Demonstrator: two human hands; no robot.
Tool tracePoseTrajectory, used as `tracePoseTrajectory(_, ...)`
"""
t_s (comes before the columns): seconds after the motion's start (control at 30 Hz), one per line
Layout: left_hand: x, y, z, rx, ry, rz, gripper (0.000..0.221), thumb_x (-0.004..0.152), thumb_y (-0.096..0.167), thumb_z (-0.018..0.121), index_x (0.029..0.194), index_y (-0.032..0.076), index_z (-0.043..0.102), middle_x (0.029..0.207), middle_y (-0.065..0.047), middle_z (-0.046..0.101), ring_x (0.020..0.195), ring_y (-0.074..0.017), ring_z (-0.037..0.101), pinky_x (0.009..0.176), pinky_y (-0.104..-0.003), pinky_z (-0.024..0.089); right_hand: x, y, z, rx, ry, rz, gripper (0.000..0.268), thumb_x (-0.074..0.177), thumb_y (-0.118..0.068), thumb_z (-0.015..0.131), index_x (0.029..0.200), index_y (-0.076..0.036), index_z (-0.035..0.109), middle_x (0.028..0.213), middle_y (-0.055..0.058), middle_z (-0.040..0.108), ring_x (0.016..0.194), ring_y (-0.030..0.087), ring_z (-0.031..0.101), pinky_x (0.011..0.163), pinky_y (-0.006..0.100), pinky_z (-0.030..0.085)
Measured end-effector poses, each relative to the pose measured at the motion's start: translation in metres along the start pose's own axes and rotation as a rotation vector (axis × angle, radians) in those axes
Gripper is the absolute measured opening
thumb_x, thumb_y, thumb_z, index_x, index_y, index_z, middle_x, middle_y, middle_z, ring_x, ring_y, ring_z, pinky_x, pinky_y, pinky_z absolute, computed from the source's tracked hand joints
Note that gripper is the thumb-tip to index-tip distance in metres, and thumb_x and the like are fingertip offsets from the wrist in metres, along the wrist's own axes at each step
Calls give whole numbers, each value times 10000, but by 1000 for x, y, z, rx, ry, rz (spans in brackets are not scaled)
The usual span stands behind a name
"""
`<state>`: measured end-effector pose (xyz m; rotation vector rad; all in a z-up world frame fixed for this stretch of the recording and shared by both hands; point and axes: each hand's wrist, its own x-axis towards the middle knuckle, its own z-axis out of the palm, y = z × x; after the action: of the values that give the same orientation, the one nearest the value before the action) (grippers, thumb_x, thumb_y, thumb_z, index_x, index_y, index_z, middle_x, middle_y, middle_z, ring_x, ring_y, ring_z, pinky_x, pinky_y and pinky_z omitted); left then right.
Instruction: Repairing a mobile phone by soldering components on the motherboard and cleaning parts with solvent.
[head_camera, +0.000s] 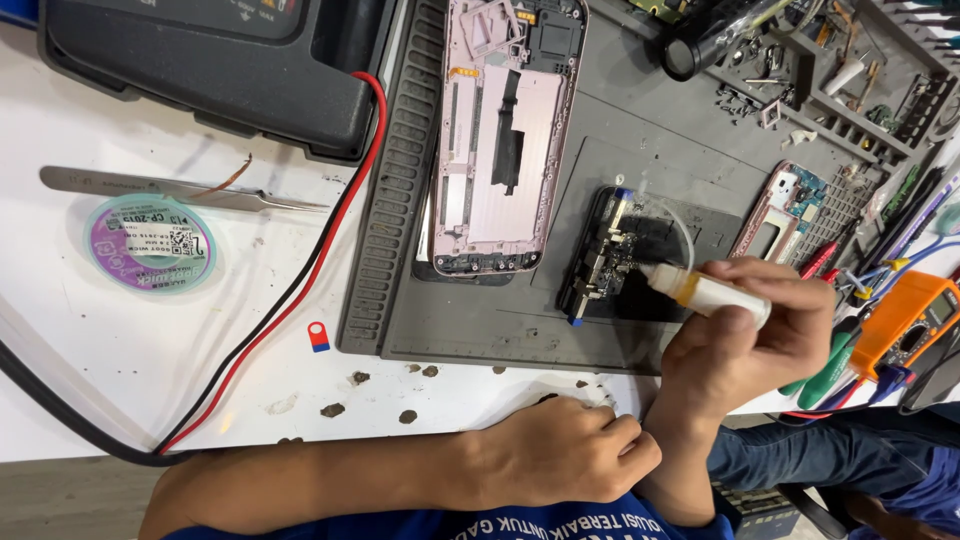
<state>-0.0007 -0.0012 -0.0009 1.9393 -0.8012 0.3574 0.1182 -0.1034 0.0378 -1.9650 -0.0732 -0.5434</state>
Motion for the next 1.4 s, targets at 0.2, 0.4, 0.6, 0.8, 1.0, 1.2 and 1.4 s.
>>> tracePoseTrajectory(0.2,-1,0,-2,-60,45,-26,204,808,-138,643,838,61,610,668,-60,552,542,-180,527,404,-332,348,-1,-6,2,-143,-47,-303,474,944,-422,754,972,-13,515,813,158,556,736,276,661,695,373,573)
tracePoseTrajectory(0.4,-9,-1,0,-71,56,-52,221,793,-134,674,856,73,626,673,-54,564,520,-190,532,404,-348,372,-9,-13,3,-225,-117,-359,488,961,-414,724,1039,22,519,892,182,573,764,330,679,701,408,581)
tracePoseTrajectory(0.6,-18,0,3,-92,61,-73,243,780,-138,675,814,83,577,656,-46,540,483,-186,515,383,-349,355,-14,-4,2,-227,-95,-428,533,920,-441,753,1055,53,606,838,186,583,749,327,662,696,417,568)
tracePoseTrajectory(0.8,-26,0,8,-163,73,-89,222,789,-146,673,815,56,584,651,-92,549,472,-236,534,371,-400,366,-21,-11,1,-298,-174,-470,479,987,-376,721,1165,52,601,951,227,591,816,357,661,743,460,567)
tracePoseTrajectory(1.0,-29,0,12,-156,91,-91,243,796,-139,676,784,74,558,639,-77,547,469,-218,524,401,-379,381,-25,-12,8,-407,-85,-462,624,969,-487,715,978,125,593,823,255,586,742,351,650,704,457,540)
tracePoseTrajectory(1.2,-28,-1,11,-164,83,-97,236,814,-133,682,792,70,562,651,-89,564,490,-236,550,407,-386,392,-26,-14,13,-443,-58,-484,625,967,-486,701,1029,127,596,847,230,577,743,337,650,710,430,530)
tracePoseTrajectory(1.4,-27,-2,10,-170,81,-86,239,842,-142,683,800,64,569,663,-95,577,486,-224,548,388,-380,390,-19,9,7,-310,-6,-578,578,918,-441,750,1067,95,592,822,243,553,645,364,625,601,453,539)
